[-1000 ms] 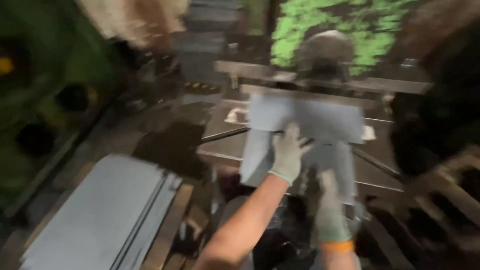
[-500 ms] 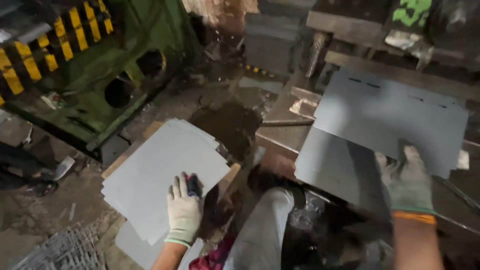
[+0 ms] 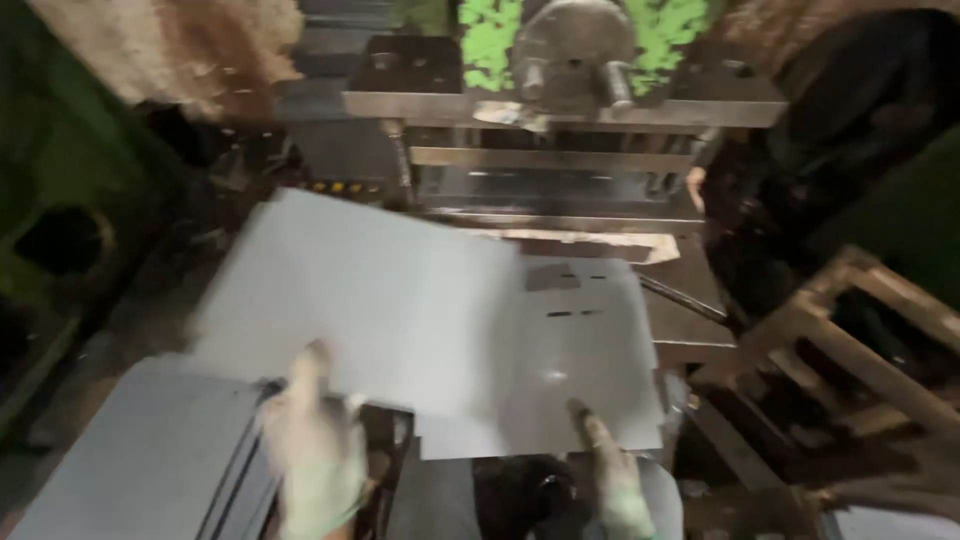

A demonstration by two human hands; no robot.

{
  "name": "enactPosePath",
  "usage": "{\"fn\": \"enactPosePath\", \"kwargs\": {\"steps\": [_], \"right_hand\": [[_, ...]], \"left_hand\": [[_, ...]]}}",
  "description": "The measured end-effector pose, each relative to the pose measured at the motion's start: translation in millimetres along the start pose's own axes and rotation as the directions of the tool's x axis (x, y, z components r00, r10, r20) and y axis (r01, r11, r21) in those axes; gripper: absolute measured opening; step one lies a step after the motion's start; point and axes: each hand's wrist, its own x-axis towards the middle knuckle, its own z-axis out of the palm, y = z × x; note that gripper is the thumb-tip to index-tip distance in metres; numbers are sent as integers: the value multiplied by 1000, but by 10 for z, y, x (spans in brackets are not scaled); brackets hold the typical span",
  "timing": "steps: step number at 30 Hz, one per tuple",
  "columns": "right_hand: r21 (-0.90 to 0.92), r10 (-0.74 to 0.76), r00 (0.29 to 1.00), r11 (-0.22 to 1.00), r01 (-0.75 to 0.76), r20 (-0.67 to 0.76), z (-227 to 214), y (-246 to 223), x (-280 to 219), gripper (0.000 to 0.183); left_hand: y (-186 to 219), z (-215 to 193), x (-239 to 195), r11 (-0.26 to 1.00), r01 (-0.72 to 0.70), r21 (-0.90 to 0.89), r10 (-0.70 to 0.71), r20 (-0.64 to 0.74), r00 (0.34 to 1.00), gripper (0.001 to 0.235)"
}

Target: Feeding metal sheets into a hydraulic press machine for punching or forming.

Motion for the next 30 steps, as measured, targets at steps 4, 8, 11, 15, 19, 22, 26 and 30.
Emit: {"fn": "enactPosePath", "kwargs": {"steps": [4,8,11,15,19,22,26,30], "right_hand": [[-98,172,979,978,-183,-110,-1,159,43,62],[286,-22,987,958,-24,158,98,90,-209,53],[-165,-72,997,984,72,6,111,-96,-424,50],[24,5,1000,1000,-5,16,-117,343,-49,49],[-45,-6,1000,999,6,-1,-137,377,-97,46],[-81,-16,991,996,26,130,-349,609,313,45],[252,-198,971,955,159,137,-376,722,36,47],[294,-177,955,950,103,237,-749,883,437,53]], "left_hand": [[-983,935,84,909,361,-211,-326,183,928,41],[-1904,1959,227,807,516,-287,-502,127,856,48],[-1859,2202,111,773,583,-251,-569,133,812,55],[-1864,2184,115,810,524,-265,-472,237,849,55],[-1801,2167,90,800,555,-228,-536,144,832,46],[-1719,2190,88,823,508,-255,-472,191,860,40],[-1773,2182,90,825,490,-282,-451,197,871,41],[-2047,2064,278,865,463,-192,-442,146,885,48]]}}
